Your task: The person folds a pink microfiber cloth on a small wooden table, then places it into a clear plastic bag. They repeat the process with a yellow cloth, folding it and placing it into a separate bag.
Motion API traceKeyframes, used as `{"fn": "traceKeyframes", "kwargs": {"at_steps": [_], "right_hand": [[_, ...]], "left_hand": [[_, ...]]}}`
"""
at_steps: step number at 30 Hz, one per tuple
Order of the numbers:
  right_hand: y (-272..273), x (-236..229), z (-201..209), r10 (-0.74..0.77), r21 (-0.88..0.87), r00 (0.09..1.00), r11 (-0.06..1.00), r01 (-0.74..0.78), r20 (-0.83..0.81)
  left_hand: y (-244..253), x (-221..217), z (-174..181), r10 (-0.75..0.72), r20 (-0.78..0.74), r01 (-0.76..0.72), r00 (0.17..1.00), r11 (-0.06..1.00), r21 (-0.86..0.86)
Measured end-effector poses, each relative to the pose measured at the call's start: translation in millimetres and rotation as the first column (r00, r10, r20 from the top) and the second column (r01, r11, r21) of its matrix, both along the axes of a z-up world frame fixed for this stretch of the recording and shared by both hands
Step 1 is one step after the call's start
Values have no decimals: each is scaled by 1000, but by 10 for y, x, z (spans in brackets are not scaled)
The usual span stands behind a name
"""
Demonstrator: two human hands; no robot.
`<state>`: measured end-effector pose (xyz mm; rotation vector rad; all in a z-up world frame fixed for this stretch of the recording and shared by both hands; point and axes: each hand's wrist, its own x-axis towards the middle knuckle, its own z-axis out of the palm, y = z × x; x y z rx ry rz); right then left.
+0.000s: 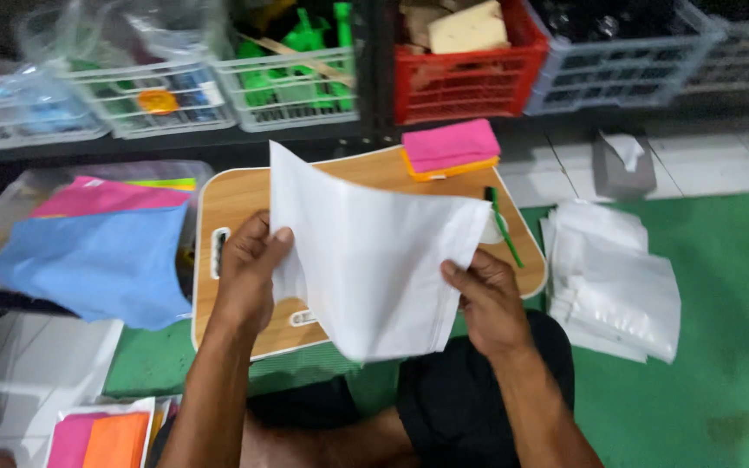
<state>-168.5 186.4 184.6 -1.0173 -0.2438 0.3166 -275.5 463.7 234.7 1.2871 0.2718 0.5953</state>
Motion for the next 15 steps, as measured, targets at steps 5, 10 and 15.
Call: {"fn": "traceKeyframes", "kwargs": {"at_steps": [5, 10, 15], "right_hand": [[317, 279, 233, 49, -99, 987, 995, -34, 150], [810, 335, 484, 98, -241, 966, 970, -38, 239], [1363, 607, 58, 96, -379, 921, 924, 59, 378]], "left_hand": [[656, 27, -174, 189, -8, -188, 982, 982, 21], [516, -12, 36, 531, -24, -428, 847, 708, 562], [-107, 147, 86, 235, -56, -116, 971, 659, 743]]}}
